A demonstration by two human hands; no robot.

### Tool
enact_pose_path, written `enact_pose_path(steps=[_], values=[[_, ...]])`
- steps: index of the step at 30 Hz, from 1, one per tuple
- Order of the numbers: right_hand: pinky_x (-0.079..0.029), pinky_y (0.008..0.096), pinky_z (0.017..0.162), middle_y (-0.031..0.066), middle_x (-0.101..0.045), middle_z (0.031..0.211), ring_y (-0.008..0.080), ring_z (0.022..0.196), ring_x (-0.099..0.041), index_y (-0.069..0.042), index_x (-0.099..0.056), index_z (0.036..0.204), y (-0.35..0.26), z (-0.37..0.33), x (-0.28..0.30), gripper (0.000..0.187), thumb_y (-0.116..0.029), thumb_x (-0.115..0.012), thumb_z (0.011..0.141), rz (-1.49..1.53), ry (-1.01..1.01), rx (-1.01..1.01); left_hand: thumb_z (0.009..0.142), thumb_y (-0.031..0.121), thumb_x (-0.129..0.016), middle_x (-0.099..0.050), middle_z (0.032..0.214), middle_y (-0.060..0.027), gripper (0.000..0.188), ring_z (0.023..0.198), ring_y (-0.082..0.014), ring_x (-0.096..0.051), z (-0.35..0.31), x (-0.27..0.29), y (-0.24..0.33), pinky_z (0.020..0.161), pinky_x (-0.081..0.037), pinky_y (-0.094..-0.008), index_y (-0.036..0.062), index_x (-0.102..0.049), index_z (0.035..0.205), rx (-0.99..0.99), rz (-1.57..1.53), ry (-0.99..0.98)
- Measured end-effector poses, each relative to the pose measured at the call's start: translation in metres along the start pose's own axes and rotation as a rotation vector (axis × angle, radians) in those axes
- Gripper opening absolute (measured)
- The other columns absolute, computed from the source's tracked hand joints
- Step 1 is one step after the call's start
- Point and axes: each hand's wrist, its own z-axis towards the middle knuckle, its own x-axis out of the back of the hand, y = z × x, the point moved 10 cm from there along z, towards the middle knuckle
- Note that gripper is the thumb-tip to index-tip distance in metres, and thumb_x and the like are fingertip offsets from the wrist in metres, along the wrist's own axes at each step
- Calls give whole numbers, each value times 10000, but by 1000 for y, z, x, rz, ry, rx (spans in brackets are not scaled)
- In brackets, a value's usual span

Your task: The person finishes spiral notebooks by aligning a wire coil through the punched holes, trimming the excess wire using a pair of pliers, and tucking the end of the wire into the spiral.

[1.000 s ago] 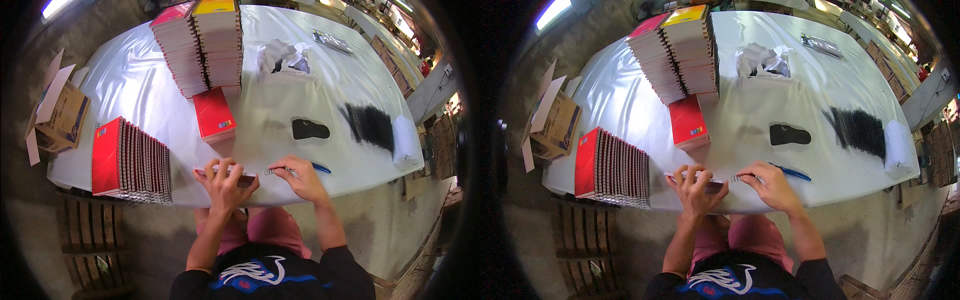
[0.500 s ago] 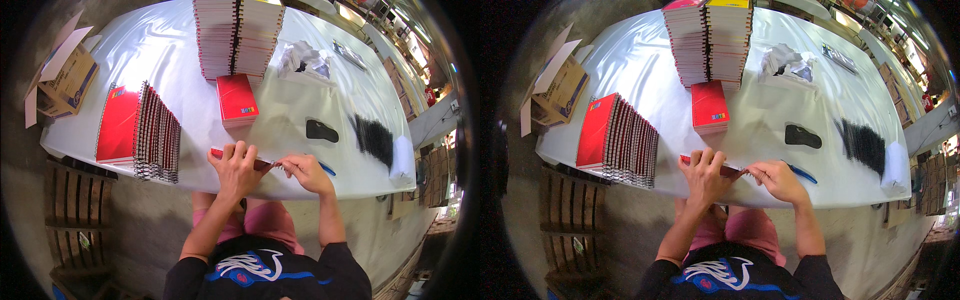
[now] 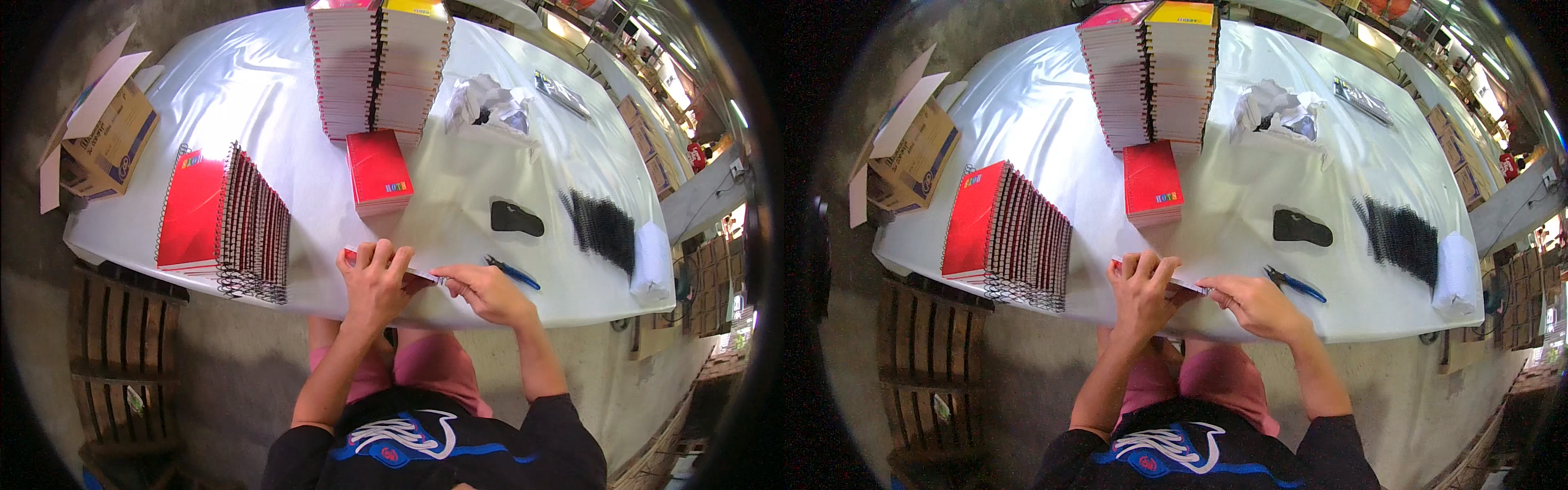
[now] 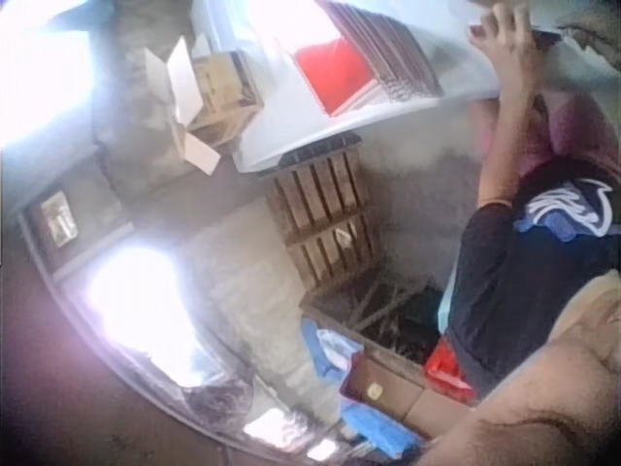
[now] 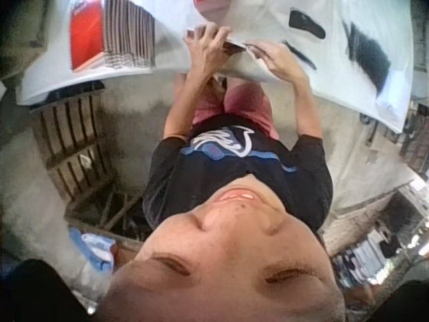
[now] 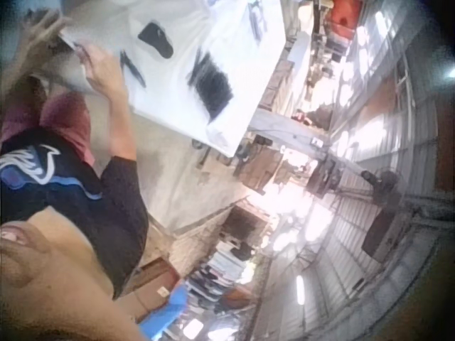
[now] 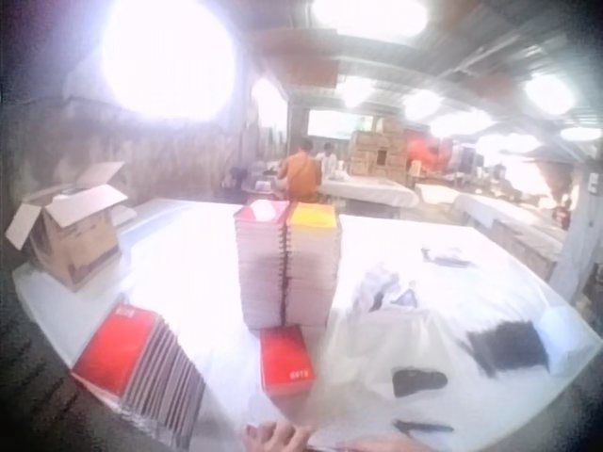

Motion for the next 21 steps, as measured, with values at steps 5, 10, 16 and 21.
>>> enact_pose_path(steps=[5, 10, 16, 21], values=[[-446, 423, 894, 157, -601, 1107, 326, 1060, -557, -167, -450, 1325, 53, -9, 92, 540, -143, -582, 802, -608, 347, -60, 556, 475, -799, -527, 928, -24, 585, 944, -246, -479, 6, 1, -1, 825, -304, -490, 181, -609, 1025, 13, -80, -70], [-387, 467, 968, 121, -511, 1273, 355, 1175, -465, -176, -487, 1292, 138, -45, 100, 571, -48, -567, 742, -683, 395, -305, 575, 579, -755, -526, 991, -77, 737, 974, -276, -459, 3, 8, 7, 843, -302, -481, 157, -556, 1146, -56, -98, 37], [-478, 331, 874, 130, -677, 1034, 223, 948, -638, -22, -670, 1034, 98, -31, 99, 340, 41, -574, 714, 296, 619, -233, 503, 501, -816, -501, 963, -67, 575, 950, -275, -453, -10, 14, -8, 832, -320, -444, 119, -622, 887, -99, -167, 124], [-483, 318, 887, 188, -667, 1052, 248, 995, -640, 10, -677, 1040, 29, 3, 5, 339, 48, -651, 704, 625, 28, 172, 488, 472, -833, -475, 1005, -81, 528, 1032, -286, -458, -5, 8, -1, 954, -289, -570, 92, -580, 755, -114, -290, 144]])
